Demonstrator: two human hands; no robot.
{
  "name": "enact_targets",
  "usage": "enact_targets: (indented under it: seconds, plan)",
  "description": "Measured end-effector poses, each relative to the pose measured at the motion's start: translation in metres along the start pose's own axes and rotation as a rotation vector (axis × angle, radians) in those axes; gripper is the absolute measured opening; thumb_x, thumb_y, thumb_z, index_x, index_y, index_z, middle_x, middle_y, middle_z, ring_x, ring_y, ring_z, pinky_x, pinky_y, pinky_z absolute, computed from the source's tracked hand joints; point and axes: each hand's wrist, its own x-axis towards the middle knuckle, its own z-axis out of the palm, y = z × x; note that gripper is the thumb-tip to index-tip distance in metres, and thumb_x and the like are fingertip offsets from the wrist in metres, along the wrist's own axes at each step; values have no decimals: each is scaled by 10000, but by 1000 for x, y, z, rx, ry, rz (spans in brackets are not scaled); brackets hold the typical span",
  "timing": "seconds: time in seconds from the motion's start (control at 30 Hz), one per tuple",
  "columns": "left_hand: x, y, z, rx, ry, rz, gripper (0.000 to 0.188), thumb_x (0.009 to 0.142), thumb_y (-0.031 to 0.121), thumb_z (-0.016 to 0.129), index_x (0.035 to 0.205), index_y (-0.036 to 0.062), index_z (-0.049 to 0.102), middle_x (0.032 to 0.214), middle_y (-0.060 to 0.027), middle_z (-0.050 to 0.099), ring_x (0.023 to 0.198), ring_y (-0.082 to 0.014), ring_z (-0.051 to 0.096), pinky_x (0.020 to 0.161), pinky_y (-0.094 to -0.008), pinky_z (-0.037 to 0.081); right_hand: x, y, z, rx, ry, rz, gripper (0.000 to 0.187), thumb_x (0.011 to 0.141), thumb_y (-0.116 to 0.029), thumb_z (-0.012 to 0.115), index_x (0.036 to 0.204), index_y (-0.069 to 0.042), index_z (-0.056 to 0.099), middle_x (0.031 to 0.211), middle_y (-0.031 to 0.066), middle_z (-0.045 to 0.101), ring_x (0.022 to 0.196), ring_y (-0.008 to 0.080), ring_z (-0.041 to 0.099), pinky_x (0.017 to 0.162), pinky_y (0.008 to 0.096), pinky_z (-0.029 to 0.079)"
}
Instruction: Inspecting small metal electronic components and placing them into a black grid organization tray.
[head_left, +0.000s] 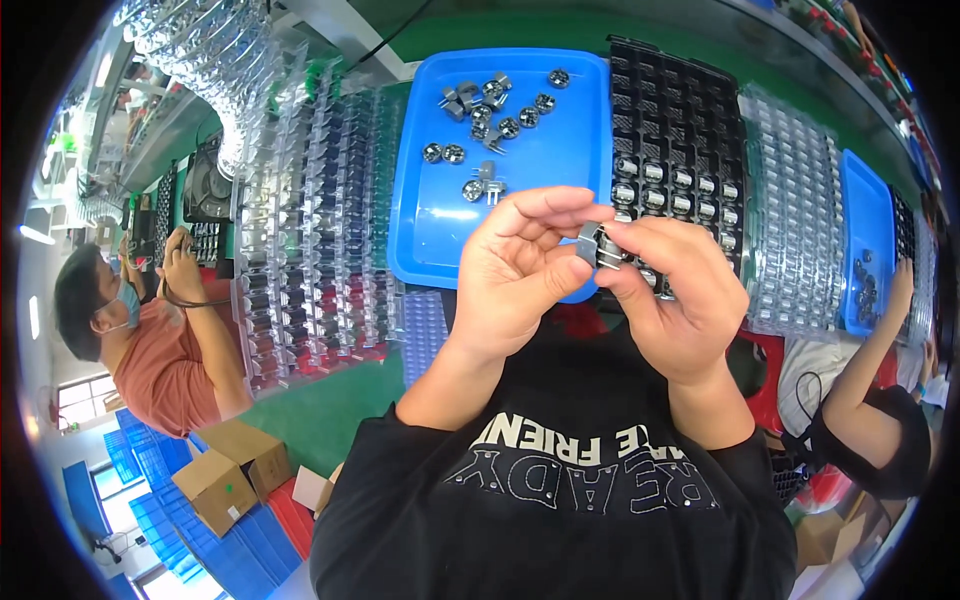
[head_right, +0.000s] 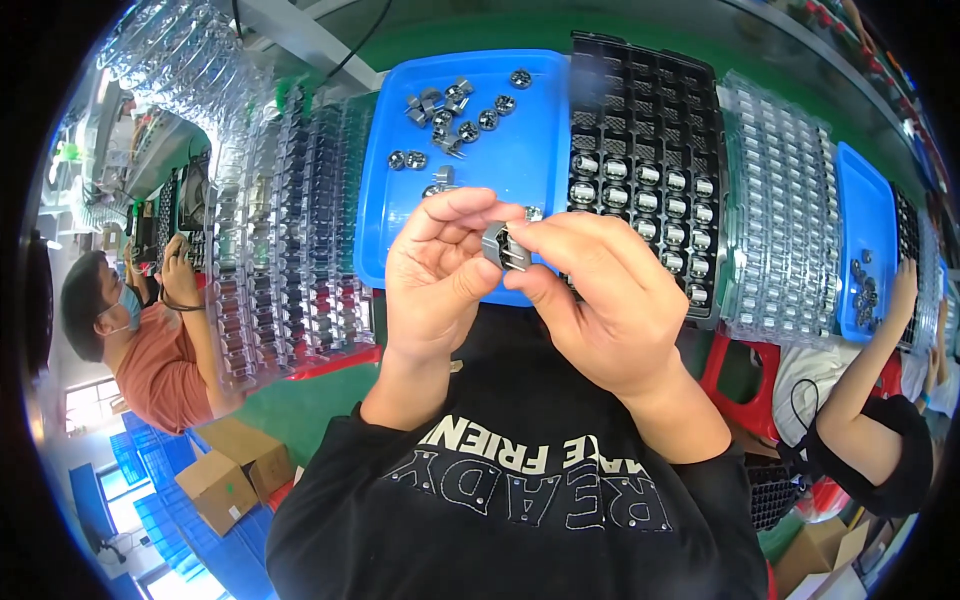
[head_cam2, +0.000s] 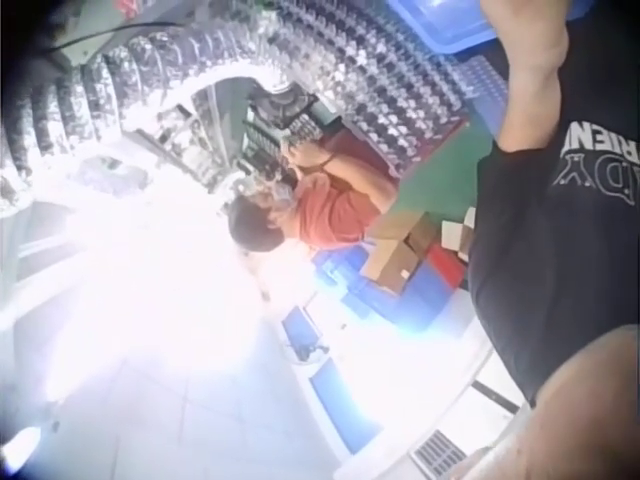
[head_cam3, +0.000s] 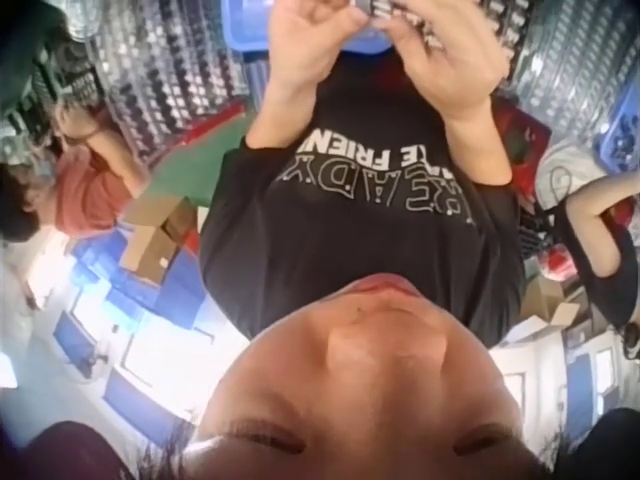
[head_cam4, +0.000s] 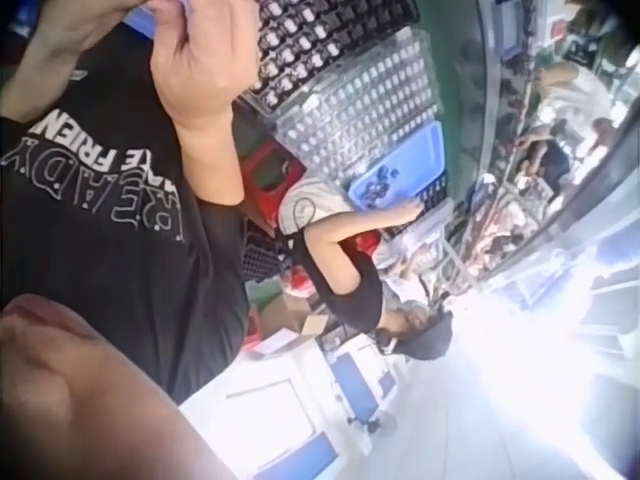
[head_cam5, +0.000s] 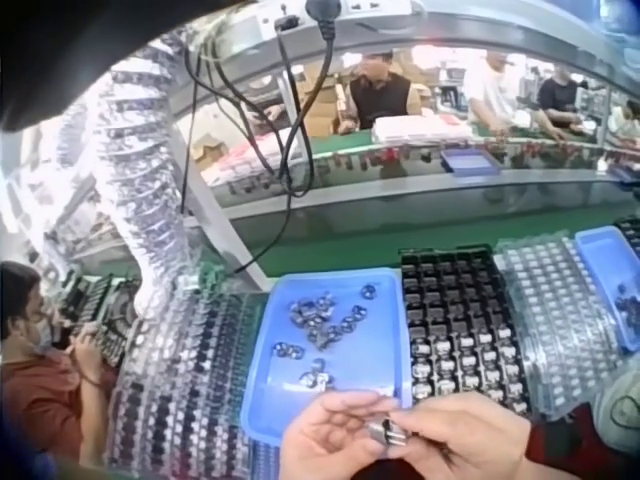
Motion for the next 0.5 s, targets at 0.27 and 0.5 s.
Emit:
enact_targets:
  seconds: [0.27,0.5]
  plan:
    - [-3,2,-4,13,-61,-2,481,857,-76,703,1302,-56,521,1265,-215,617,1176,-238,613,996,-356,529,-3,1,1,30,28,-20,272,784,-120,825,1010,-3,729,898,118,702,788,232,685,679,308,565]
    - [-6,-1,-2,30,-59,-24,468,843,-108,698,1278,-65,533,1235,-212,626,1158,-247,628,968,-363,553,-11,5,-5,36,-29,-12,286,790,-107,832,1018,15,712,954,125,706,850,226,687,736,308,566]
